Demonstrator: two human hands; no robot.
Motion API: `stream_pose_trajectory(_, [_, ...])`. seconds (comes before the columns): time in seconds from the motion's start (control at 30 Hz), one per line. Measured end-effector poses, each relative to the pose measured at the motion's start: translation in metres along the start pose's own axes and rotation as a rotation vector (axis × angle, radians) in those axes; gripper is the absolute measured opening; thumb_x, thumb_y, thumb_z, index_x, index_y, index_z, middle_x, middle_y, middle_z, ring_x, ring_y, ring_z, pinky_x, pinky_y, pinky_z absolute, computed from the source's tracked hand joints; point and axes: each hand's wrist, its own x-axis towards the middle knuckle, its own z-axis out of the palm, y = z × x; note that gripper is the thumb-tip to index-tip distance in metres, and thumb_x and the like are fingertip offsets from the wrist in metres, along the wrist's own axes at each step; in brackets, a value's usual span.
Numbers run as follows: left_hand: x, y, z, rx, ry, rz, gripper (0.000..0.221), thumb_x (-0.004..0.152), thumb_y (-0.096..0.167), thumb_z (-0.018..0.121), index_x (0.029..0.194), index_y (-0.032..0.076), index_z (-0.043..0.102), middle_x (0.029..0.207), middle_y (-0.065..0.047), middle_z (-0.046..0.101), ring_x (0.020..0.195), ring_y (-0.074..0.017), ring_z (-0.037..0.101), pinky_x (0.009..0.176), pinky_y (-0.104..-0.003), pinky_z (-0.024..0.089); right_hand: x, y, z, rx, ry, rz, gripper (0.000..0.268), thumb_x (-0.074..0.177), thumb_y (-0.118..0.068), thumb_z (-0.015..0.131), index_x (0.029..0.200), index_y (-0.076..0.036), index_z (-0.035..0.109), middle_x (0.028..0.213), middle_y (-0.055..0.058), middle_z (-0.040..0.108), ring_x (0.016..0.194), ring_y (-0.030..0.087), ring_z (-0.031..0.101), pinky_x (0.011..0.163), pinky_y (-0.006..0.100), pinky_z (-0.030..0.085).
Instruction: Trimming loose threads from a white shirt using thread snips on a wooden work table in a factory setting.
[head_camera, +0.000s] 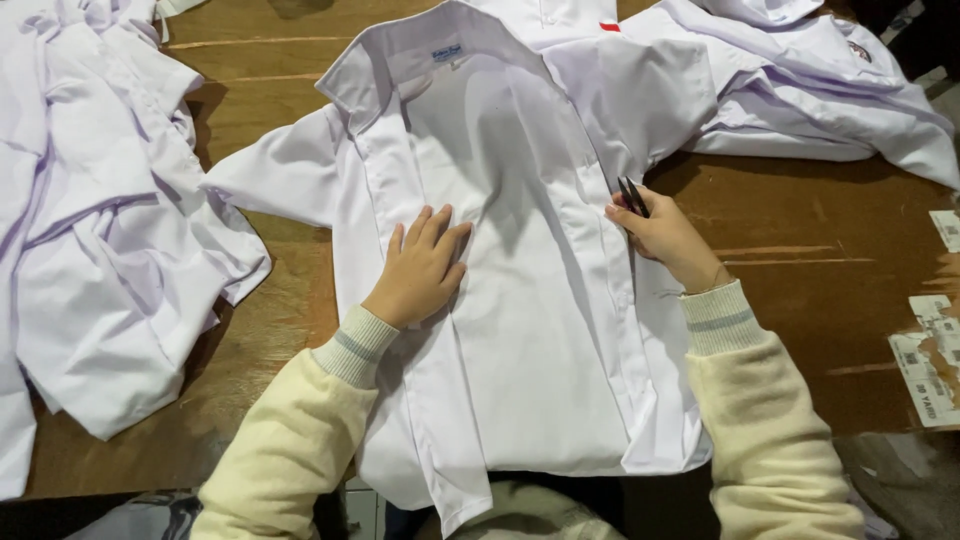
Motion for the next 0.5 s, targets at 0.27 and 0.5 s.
stream_pose_trajectory(0.27, [-0.008,0.012,-0.006,-0.001,-0.036,0.002,0.057,0.103,0.039,0.045,0.157,0.023,0.036,0.169,-0.016,0.017,0.157,-0.0393,0.009,0.119,-0.067,0.002,0.021,0.056,-0.091,-0.826,0.351,-0.084,0.044,0.103,-0.046,0.068,0.131,-0.013,0.062,0.118,0.02,0.068,0.11,0.043,0.066,0.084,0.053,0.054])
stream_pose_trajectory(0.5, [-0.012,0.015,-0.007,0.012,-0.005,0.019,0.056,0.104,0.04,0.042,0.157,0.021,0.036,0.168,-0.018,0.02,0.156,-0.0401,0.011,0.119,-0.066,0.002,0.017,0.057,-0.086,-0.966,0.259,0.058,0.045,0.104,-0.031,0.061,0.141,-0.007,0.051,0.132,0.029,0.051,0.12,0.057,0.054,0.096,0.063,0.047])
